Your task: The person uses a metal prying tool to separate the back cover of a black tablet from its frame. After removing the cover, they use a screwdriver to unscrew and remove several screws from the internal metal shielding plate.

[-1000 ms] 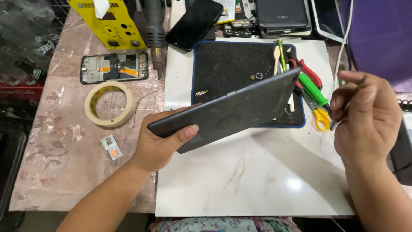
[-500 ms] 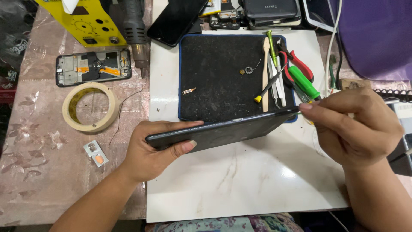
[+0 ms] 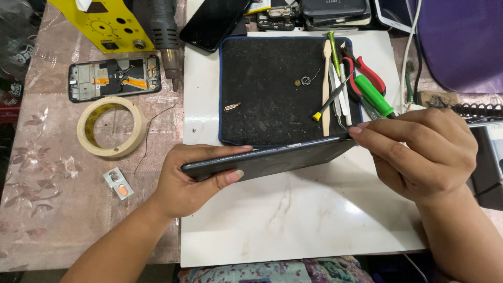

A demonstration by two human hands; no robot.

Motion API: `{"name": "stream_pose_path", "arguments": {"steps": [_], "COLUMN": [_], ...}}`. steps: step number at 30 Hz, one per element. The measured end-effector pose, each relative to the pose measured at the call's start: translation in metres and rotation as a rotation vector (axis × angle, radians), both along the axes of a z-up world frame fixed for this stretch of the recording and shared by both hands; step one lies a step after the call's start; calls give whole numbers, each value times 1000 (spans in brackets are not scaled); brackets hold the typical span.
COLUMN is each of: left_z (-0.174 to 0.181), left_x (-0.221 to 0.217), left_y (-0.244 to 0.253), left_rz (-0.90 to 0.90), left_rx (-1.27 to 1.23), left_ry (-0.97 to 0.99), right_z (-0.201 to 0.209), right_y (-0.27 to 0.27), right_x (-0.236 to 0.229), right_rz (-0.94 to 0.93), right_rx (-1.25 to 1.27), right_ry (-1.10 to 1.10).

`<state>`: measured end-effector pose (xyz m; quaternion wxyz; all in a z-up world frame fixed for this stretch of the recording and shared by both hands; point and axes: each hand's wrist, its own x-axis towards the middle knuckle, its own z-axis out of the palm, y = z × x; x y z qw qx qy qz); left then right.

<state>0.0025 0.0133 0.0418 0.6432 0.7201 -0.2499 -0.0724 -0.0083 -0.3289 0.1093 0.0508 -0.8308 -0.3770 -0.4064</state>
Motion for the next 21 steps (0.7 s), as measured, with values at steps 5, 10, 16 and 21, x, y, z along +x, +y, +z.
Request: {"name": "stream_pose_path", "arguments": {"steps": [5,10,16,21], "left_z": [-2,-2,-2,-6], "left_x": [2,4,6,6], "left_y": [0,1,1,2], "left_rz": [-14,-34,-52,-30], "left_rx": [-24,-28,-28,-21], "left_ry": [3,-2,-29,-12], "right_z": [2,8,20,37], "right_y": [-1,-2,-10,-10], "right_x": [2,-1,-3,-7], "right_rz": [5,-4,47,67], "right_rx": [-36,-66,-176,-309], "right_ry": [-27,2,-6,-9]}}
